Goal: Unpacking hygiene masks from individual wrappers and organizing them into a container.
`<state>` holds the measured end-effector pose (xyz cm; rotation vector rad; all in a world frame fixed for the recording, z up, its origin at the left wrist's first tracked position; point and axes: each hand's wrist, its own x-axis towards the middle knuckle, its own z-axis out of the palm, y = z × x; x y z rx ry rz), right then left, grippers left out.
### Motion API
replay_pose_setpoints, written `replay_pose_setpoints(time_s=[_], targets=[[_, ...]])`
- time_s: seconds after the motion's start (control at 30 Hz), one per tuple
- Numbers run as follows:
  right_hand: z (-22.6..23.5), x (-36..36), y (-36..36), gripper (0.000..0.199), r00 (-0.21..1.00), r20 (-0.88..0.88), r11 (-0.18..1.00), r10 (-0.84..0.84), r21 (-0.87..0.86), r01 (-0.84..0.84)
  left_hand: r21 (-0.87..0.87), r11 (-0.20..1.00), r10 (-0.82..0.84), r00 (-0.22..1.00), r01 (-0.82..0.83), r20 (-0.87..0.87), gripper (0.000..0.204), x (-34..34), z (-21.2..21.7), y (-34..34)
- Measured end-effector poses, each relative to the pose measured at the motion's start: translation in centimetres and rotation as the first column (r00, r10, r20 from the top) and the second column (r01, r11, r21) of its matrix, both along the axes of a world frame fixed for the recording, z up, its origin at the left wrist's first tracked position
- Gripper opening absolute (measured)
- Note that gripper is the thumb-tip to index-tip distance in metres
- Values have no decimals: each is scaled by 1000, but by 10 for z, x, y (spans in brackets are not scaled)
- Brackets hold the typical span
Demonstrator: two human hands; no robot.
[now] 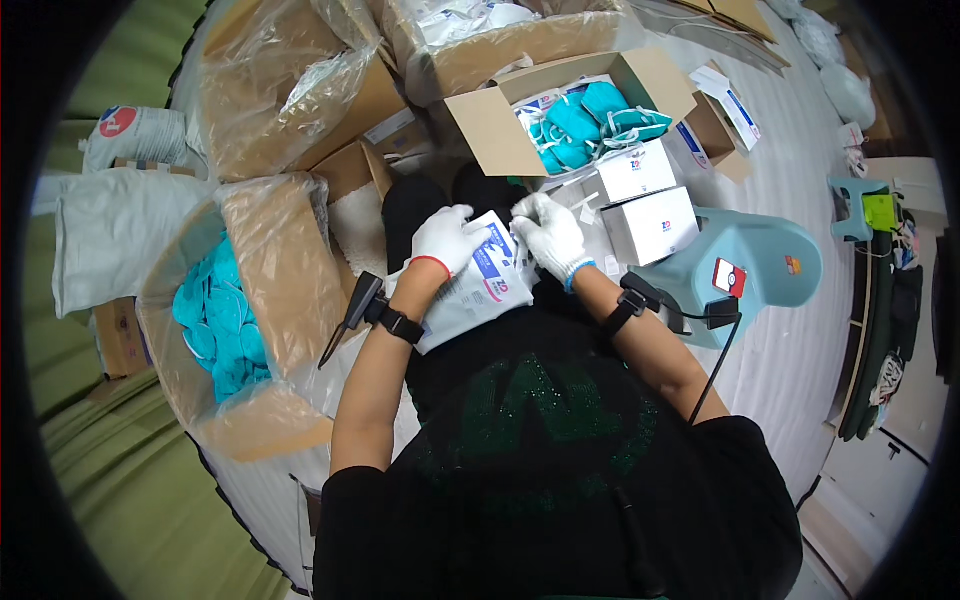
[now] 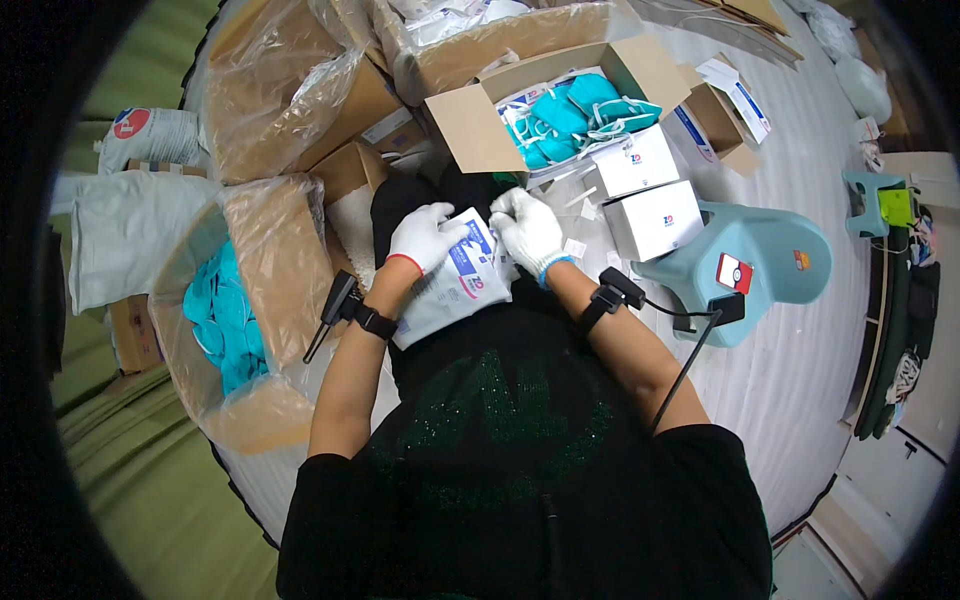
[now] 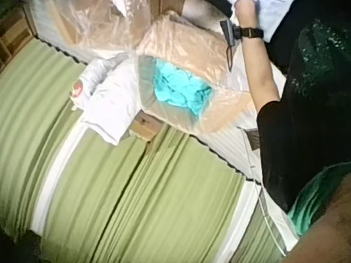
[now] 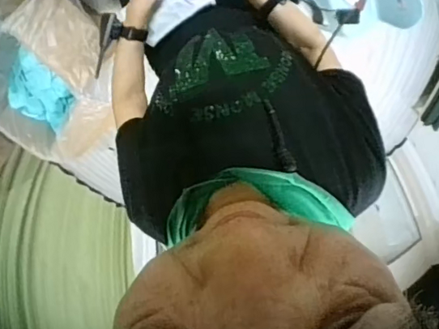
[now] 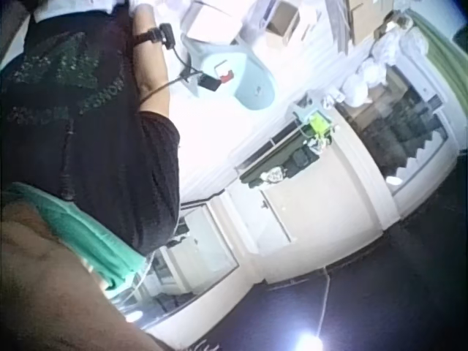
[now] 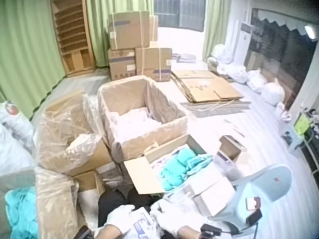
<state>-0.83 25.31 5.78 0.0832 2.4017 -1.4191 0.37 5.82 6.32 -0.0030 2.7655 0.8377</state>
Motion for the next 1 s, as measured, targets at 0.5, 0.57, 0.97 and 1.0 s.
replay_pose_setpoints(time_s=[0.5,0.57,0.97,1.0], targets=[[32,3,7,15,958,-133,950,254,-154,-273,7,997,-78,994,79,-74,16,23,37,13],[32,7,11,15,933,-235,950,274,-82,-300,19,995,-91,992,94,-88,15,24,39,13],[74,21,15,27,932,-190,941,308,-81,-328,126,962,-184,918,241,-352,9,50,57,9],[78,21,15,27,946,-135,937,296,-151,-315,137,955,-188,896,262,-402,9,51,57,9]])
